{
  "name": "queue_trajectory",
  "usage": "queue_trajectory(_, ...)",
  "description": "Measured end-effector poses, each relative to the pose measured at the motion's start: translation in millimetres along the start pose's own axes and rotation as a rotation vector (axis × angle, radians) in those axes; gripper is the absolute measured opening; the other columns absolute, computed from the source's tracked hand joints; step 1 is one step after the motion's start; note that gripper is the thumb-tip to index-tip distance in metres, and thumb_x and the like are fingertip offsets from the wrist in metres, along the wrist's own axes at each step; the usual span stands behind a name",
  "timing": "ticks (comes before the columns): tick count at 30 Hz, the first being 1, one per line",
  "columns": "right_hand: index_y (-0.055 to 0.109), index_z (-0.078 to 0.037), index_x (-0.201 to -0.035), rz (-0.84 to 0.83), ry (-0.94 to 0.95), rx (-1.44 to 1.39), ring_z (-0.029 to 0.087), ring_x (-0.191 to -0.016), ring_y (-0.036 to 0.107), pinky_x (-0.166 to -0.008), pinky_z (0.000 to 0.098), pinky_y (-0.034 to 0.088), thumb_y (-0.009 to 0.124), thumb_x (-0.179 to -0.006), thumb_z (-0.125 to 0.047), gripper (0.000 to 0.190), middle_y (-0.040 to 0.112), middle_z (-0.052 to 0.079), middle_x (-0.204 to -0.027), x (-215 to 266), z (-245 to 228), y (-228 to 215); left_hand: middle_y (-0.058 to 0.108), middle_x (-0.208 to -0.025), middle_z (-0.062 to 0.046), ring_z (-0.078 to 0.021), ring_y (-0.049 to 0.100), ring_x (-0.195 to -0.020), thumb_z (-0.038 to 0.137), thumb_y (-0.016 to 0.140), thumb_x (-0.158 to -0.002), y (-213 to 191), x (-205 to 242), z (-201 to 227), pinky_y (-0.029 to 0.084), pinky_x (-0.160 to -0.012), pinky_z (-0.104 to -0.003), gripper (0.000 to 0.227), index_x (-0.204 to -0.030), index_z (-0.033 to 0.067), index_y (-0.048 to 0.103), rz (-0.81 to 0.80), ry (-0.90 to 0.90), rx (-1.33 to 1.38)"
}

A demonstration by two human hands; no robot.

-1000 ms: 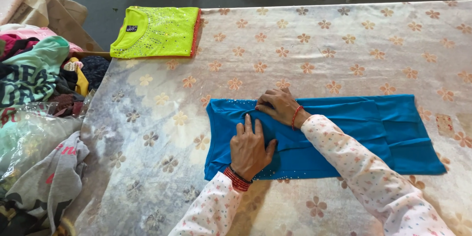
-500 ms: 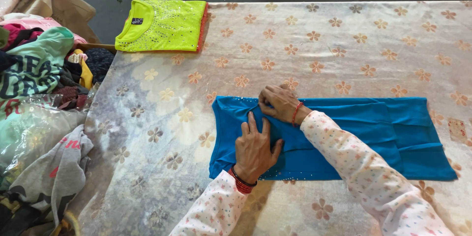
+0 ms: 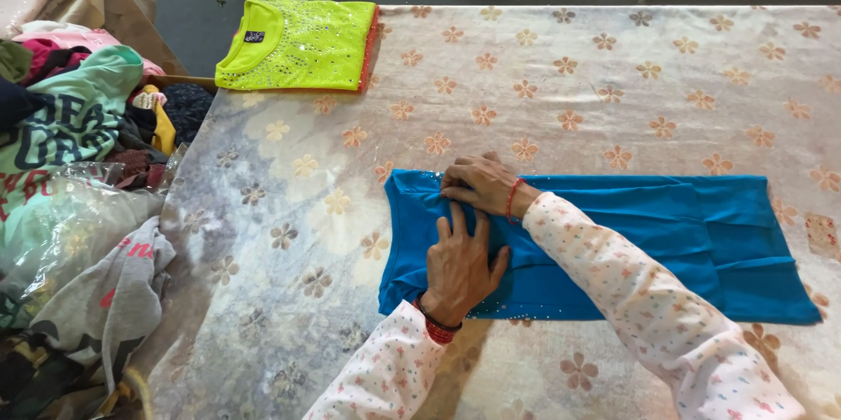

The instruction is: Folding various shirts and garments on a floral-patterned table.

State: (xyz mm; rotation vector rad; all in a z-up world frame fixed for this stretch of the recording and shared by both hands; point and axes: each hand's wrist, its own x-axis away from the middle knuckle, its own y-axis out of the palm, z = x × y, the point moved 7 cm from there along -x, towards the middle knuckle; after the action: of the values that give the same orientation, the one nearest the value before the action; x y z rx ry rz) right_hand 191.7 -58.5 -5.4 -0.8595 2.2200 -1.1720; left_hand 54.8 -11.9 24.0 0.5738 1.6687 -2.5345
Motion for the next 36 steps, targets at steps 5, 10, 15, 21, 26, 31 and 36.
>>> queue_trajectory(5,0.072,-0.012,-0.095,-0.071,-0.052,-0.029,0.021,-0.088,0.069,-0.087,0.0397,0.047,0.07,-0.09,-0.03,0.018,0.071,0.005,-0.094,-18.5,-2.4,5.3,0.05,-0.135,-0.04,-0.0409,0.057,-0.094,0.044,0.069,-0.087,-0.7,3.2,0.6,0.056,-0.052,-0.04,0.07,-0.136,-0.0042,0.055,0.048,0.041,0.004)
queue_trajectory(10,0.07,-0.009,-0.093,-0.012,-0.055,-0.077,0.02,-0.077,0.07,-0.073,0.0322,0.056,0.071,-0.088,-0.024,0.016,0.071,0.006,-0.089,-26.8,3.0,11.7,0.053,-0.132,-0.037,-0.0399,0.058,-0.097,0.042,0.068,-0.088,-1.7,3.9,5.2,0.055,-0.053,-0.037,0.066,-0.133,-0.0046,0.057,0.092,0.083,-0.025)
queue_trajectory(15,0.071,-0.009,-0.095,-0.023,-0.104,-0.098,0.021,-0.08,0.07,-0.078,0.0364,0.054,0.07,-0.086,-0.022,0.016,0.072,0.006,-0.09,-28.6,-6.5,5.7,0.056,-0.127,-0.032,-0.0409,0.055,-0.111,0.04,0.06,-0.094,12.3,3.5,0.9,0.048,-0.084,-0.056,0.055,-0.128,-0.0028,0.058,-0.164,0.038,0.032)
queue_trajectory(21,0.071,-0.013,-0.099,-0.148,-0.082,-0.105,0.023,-0.088,0.07,-0.086,0.0407,0.051,0.069,-0.092,-0.032,0.021,0.073,0.007,-0.094,-40.6,-17.0,18.2,0.05,-0.137,-0.038,-0.0578,0.044,-0.134,0.04,0.06,-0.093,5.5,8.9,2.6,0.033,-0.119,-0.067,0.064,-0.135,-0.0076,0.054,0.165,0.183,0.005)
queue_trajectory(26,0.071,-0.012,-0.098,-0.187,-0.066,-0.038,0.023,-0.09,0.07,-0.091,0.0419,0.047,0.068,-0.094,-0.032,0.021,0.074,0.006,-0.095,-50.3,-17.7,29.2,0.048,-0.138,-0.039,-0.0678,0.041,-0.125,0.042,0.06,-0.09,4.9,4.8,4.7,0.028,-0.102,-0.08,0.063,-0.136,-0.0024,0.055,0.053,0.1,-0.049)
queue_trajectory(31,0.07,-0.015,-0.101,-0.269,-0.028,-0.052,0.023,-0.094,0.068,-0.095,0.0431,0.045,0.068,-0.094,-0.038,0.024,0.073,0.005,-0.098,-51.5,-25.2,26.6,0.047,-0.14,-0.039,-0.0705,0.04,-0.125,0.042,0.06,-0.09,2.4,5.7,2.9,0.027,-0.1,-0.083,0.067,-0.141,-0.0008,0.053,0.054,0.096,-0.054)
queue_trajectory(36,0.07,-0.019,-0.096,-0.215,-0.063,0.008,0.021,-0.097,0.066,-0.099,0.0447,0.037,0.068,-0.092,-0.038,0.02,0.069,0.003,-0.096,-49.7,-25.8,37.5,0.049,-0.14,-0.038,-0.0717,0.04,-0.124,0.042,0.06,-0.09,3.6,4.3,4.5,0.026,-0.1,-0.084,0.063,-0.141,0.0047,0.055,0.048,0.099,-0.065)
